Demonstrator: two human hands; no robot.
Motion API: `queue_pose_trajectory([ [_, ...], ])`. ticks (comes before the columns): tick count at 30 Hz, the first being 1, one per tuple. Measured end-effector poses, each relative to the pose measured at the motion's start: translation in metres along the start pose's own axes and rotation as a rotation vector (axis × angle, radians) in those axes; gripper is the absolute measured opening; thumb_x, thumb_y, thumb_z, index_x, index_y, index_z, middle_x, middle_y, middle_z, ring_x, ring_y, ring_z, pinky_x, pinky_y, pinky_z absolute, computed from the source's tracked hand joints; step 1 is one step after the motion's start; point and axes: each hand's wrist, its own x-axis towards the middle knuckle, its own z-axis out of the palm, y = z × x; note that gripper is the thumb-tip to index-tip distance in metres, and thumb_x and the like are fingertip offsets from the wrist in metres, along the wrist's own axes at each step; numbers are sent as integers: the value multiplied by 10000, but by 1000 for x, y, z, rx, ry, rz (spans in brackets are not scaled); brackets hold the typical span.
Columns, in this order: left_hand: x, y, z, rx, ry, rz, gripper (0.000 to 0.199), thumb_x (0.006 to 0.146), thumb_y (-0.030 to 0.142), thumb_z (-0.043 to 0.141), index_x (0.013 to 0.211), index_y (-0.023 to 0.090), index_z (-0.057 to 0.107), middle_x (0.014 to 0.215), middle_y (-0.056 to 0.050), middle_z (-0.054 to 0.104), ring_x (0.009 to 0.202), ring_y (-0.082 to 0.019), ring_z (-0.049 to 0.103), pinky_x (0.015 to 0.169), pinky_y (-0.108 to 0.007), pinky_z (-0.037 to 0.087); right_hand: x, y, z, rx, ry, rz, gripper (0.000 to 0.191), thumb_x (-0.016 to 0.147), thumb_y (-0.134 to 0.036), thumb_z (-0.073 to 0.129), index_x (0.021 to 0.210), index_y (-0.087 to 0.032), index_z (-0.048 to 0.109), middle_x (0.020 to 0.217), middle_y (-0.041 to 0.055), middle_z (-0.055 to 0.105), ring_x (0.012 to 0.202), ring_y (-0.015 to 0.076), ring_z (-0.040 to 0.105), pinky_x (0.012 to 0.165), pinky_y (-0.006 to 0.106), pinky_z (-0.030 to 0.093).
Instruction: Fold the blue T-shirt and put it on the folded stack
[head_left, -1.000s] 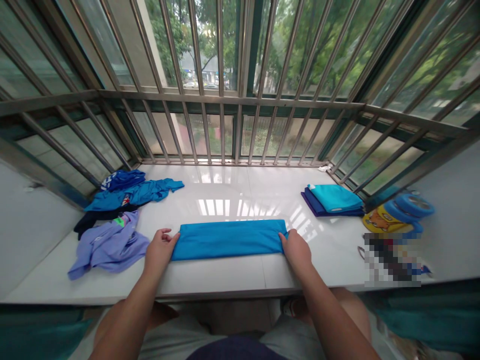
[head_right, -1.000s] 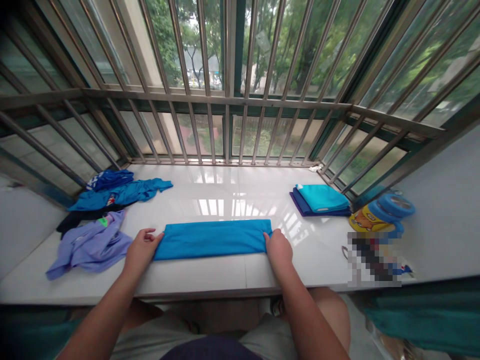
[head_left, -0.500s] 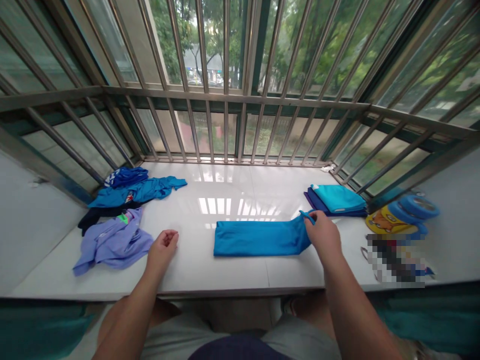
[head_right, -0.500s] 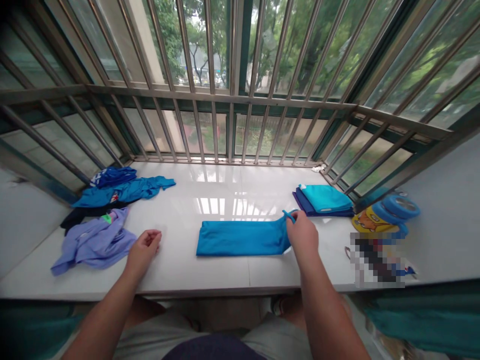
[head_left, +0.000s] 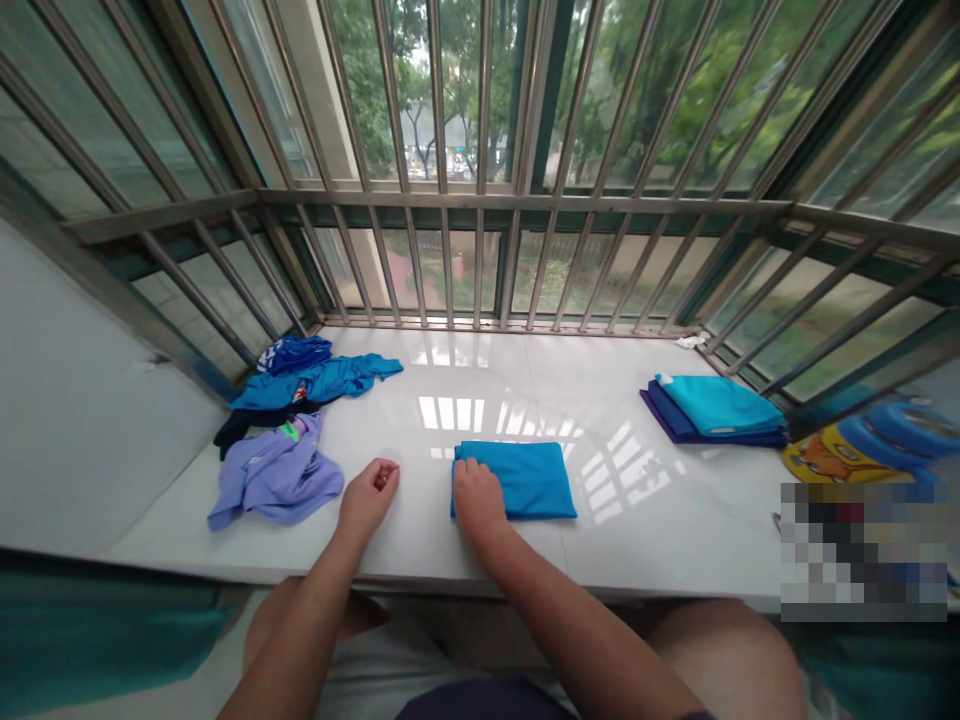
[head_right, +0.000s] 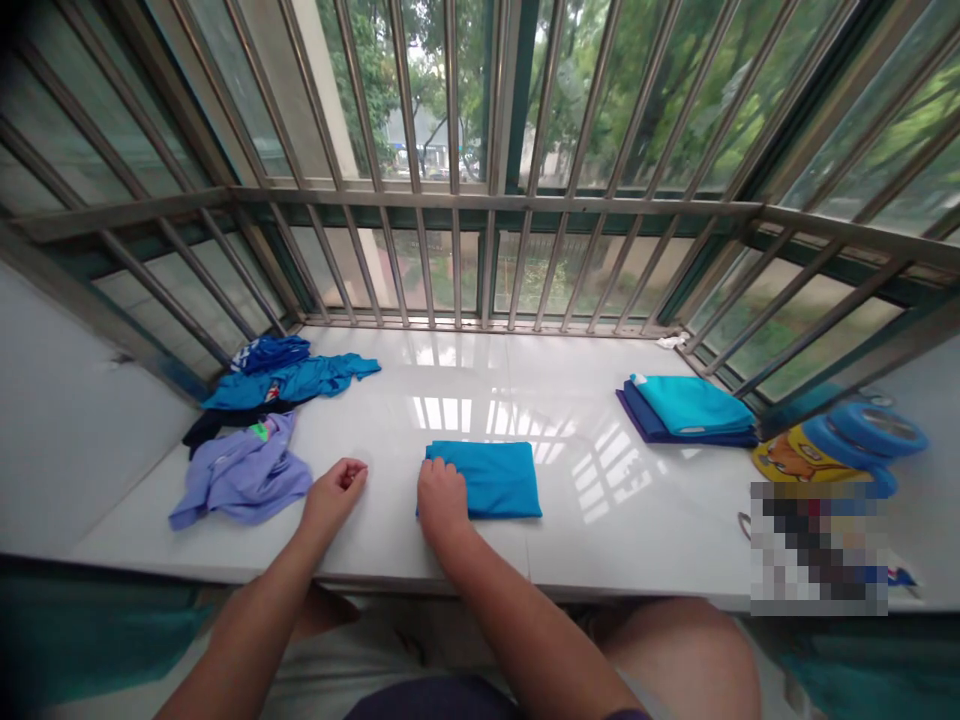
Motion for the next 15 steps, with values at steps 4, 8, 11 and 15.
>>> queue_pose_trajectory([
  [4,0,2,-1,30,-9,-5,314,878,524,572,964,256,712,752,16,713,668,-187,633,646,-287,465,-3,18,-5,18,74,-50,183,1057,-104,497,1103,-177,659,1098,123,691,1015,254,644,884,343,521],
  [8,0,2,-1,34,-26,-14,326,876,534,568,976,256,709,766,14,712,675,-190,631,658,-290,467,0,23,-11,76,158,-171,248,1113,-173,428,1127,-182,675,1101,119,691,1016,257,624,933,376,509],
  [11,1,3,-1,40,-32,-22,322,865,532,566,976,263,703,761,14,710,679,-196,632,662,-293,472,-6,14,5,90,62,-301,183,1085,-272,563,1145,-165,699,1196,150,708,1132,299,637,1039,458,504],
  [15,0,5,-1,39,-44,-32,321,874,538,559,977,266,695,783,6,734,700,-204,654,679,-300,485,-25,6,40,151,116,-313,679,958,-558,757,1429,-88,622,1646,288,436,1526,438,405,1261,631,311],
])
